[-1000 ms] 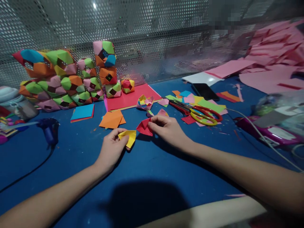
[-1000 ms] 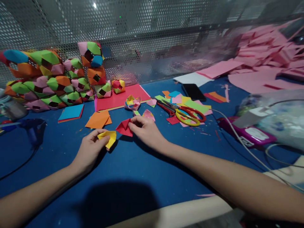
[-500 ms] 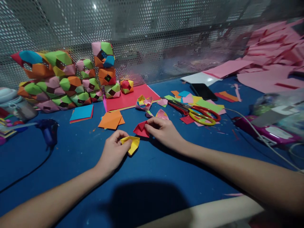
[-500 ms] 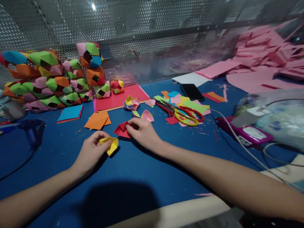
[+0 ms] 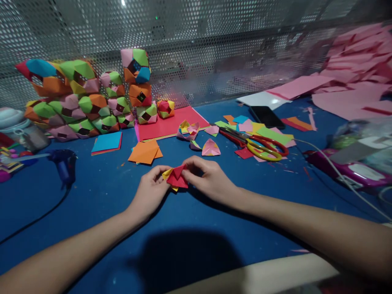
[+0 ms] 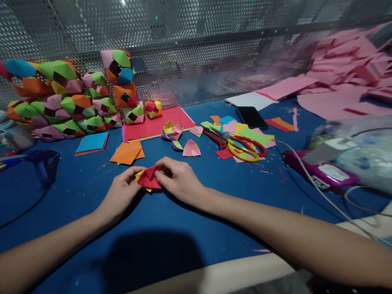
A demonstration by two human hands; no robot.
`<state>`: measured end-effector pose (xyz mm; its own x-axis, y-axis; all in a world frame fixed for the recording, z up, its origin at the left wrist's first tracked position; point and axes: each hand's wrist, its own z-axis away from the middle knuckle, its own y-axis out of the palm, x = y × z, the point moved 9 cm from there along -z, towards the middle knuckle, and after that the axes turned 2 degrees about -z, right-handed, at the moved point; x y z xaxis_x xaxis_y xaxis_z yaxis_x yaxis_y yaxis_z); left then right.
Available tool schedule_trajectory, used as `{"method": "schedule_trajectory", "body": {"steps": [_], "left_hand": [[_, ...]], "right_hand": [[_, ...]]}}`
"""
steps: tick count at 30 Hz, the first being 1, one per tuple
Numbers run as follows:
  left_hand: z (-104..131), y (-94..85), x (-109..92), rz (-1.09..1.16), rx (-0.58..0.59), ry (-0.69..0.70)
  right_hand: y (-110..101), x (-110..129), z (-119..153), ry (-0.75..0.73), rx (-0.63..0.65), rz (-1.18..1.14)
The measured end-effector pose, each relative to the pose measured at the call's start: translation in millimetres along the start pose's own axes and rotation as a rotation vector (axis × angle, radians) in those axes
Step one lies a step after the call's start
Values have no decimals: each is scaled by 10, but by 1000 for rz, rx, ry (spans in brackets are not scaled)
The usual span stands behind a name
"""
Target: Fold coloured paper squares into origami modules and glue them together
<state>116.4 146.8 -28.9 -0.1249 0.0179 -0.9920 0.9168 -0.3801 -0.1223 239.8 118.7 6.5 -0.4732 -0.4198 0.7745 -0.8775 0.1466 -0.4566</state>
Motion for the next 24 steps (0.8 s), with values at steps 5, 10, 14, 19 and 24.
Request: {"method": "schedule_trajectory", "body": {"steps": [5,10,14,19,24], "left_hand": [[14,43,-16,16,53,-28],[16,71,14,54,95,-58],[4,38,53,125,66,-69],[23,61,32,209,114,-52],[32,103,40,354,154,-70]], "right_hand": [[-3,-85,-17,-21,-24,63],[-58,-80,-16,-37,-63,72],[-44,-48,-12,-68,-44,48],[-54,-43,-13,-69,-47,7],[-100,-43,3,-92,-95,25]]}}
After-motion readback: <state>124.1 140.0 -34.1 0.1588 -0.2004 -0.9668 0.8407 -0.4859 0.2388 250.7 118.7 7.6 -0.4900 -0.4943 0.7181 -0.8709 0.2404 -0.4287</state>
